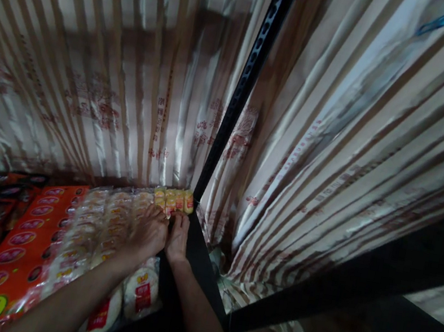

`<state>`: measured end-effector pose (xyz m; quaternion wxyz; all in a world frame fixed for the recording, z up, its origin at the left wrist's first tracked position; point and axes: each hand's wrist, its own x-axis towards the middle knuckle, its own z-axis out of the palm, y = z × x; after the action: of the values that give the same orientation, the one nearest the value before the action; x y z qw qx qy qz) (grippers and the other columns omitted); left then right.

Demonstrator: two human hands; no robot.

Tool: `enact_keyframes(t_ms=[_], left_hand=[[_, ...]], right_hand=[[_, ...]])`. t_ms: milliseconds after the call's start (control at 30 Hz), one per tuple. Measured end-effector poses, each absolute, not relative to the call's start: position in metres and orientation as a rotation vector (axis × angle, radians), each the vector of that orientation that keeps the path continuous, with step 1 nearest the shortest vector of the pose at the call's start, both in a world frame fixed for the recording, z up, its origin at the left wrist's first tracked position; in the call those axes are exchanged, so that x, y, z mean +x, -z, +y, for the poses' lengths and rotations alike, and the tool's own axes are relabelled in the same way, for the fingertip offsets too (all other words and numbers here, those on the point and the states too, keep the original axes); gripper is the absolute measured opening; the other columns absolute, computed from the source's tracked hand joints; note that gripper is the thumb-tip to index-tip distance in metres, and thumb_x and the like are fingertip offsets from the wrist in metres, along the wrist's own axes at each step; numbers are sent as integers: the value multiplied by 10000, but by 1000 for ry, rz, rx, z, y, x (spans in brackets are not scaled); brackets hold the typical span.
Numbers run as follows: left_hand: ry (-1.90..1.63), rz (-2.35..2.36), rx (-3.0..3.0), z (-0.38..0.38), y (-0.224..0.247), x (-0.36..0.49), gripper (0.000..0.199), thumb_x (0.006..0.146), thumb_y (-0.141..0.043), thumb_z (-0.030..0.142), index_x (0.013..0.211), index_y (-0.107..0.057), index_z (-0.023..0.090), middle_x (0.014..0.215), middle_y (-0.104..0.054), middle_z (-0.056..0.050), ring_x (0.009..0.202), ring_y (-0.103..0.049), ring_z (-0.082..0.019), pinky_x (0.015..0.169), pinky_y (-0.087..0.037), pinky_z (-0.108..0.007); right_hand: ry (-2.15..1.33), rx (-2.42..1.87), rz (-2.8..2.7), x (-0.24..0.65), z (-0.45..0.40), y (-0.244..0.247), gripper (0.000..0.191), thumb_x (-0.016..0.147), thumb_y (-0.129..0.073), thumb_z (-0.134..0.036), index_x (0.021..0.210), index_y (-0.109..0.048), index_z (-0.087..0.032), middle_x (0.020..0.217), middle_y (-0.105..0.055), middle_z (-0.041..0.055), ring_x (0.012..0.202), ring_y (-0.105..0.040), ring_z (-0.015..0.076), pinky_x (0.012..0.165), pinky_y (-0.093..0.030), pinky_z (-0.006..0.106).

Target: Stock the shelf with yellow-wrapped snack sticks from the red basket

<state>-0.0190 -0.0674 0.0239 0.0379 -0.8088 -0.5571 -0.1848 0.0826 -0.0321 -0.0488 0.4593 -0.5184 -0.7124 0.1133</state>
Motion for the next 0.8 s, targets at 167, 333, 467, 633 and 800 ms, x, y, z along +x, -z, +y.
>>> enact_keyframes(t_ms=[167,333,467,633,800], left_hand=[[652,-1771,-2510,-88,-31,-10,264,807,-425,97,911,-666,123,1051,-646,-129,1141,-505,-249,1039,-354,-424],[707,-1932,-2600,-119,-36,6,384,790,-389,42,1106,-606,69,1221,-579,-151,1217,-463,-235,1055,-370,-364],[791,-2027,-2672,-146,-33,15,418,794,-377,45,1161,-573,76,1266,-548,-143,1197,-479,-223,1047,-383,-344],[1017,-2074,-2730,-190,-29,15,405,812,-356,57,1161,-554,113,1223,-577,-106,1165,-497,-180,1054,-380,-328],[1096,-2048,-2750,-243,-23,8,343,831,-387,108,1121,-570,108,1214,-576,-124,1159,-495,-207,1049,-385,-355]], right_hand=[[-338,-1248,-1665,85,-42,39,301,769,-479,-116,1039,-593,-185,1148,-508,108,1118,-467,215,979,-414,390],[-467,-1289,-1528,92,-67,31,296,783,-413,-176,978,-636,-179,1119,-517,97,1101,-498,208,986,-406,359],[-493,-1273,-1482,98,-97,28,328,738,-408,-179,969,-640,-174,1100,-523,88,1085,-509,210,949,-420,354],[-532,-1222,-1471,96,-146,24,317,764,-382,-185,961,-629,-172,1084,-543,93,1060,-521,194,939,-426,363],[-622,-1180,-1432,88,-198,31,265,812,-393,-230,939,-619,-173,1059,-560,97,994,-555,199,898,-463,378]])
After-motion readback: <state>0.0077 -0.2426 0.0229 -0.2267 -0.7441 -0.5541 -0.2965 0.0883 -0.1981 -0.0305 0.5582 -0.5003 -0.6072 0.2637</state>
